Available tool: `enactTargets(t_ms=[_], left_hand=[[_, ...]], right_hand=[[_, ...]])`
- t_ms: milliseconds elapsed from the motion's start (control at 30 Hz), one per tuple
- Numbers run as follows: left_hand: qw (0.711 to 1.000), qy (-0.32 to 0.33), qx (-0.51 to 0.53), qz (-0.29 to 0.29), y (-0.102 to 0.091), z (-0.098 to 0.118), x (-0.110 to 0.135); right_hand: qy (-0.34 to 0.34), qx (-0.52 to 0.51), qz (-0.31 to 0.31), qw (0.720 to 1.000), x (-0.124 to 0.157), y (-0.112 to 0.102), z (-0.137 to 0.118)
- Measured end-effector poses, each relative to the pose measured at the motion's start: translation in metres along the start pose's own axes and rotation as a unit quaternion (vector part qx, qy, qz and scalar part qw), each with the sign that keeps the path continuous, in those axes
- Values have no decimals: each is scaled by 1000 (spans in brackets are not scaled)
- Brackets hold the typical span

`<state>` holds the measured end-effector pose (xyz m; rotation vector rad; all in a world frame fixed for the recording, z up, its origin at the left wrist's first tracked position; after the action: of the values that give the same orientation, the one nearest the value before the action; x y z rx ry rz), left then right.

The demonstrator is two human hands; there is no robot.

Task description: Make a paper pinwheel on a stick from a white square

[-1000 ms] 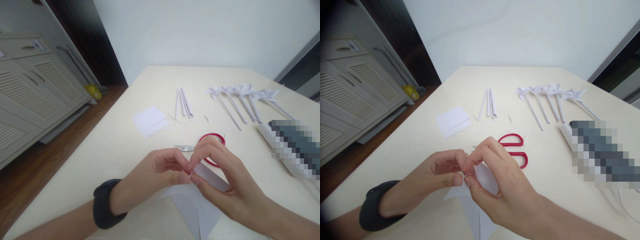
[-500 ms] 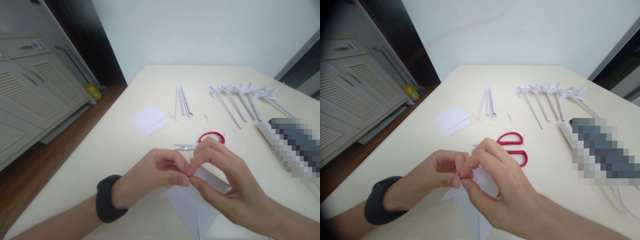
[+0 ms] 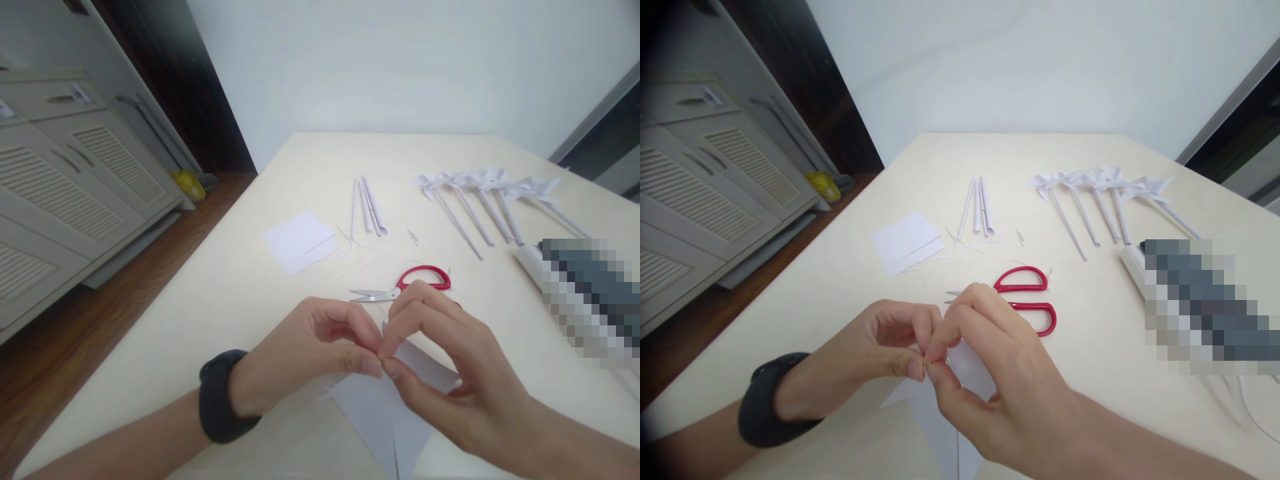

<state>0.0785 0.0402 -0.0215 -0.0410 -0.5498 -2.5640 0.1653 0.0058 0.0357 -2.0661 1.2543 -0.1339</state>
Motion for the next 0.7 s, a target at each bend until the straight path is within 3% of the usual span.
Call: enactTargets(t_ms=[367, 700], left_hand=[[999, 12, -37, -9, -1, 5, 0], [997, 57, -47, -3, -4, 9, 1]], right_hand=[[11, -14, -10, 1000, -1, 1, -2], [11, -21, 19, 1000, 1, 1, 4]])
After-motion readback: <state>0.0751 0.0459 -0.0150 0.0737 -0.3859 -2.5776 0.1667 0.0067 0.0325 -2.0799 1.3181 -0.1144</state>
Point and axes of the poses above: each hand's wrist, its own x-axis away from the middle knuckle, its own y-axis out of the palm, z = x × y, the point moved 8 cm from there along -x, towards the middle knuckle, and after that the axes turned 13 degrees about -z, right-handed, at the moved point
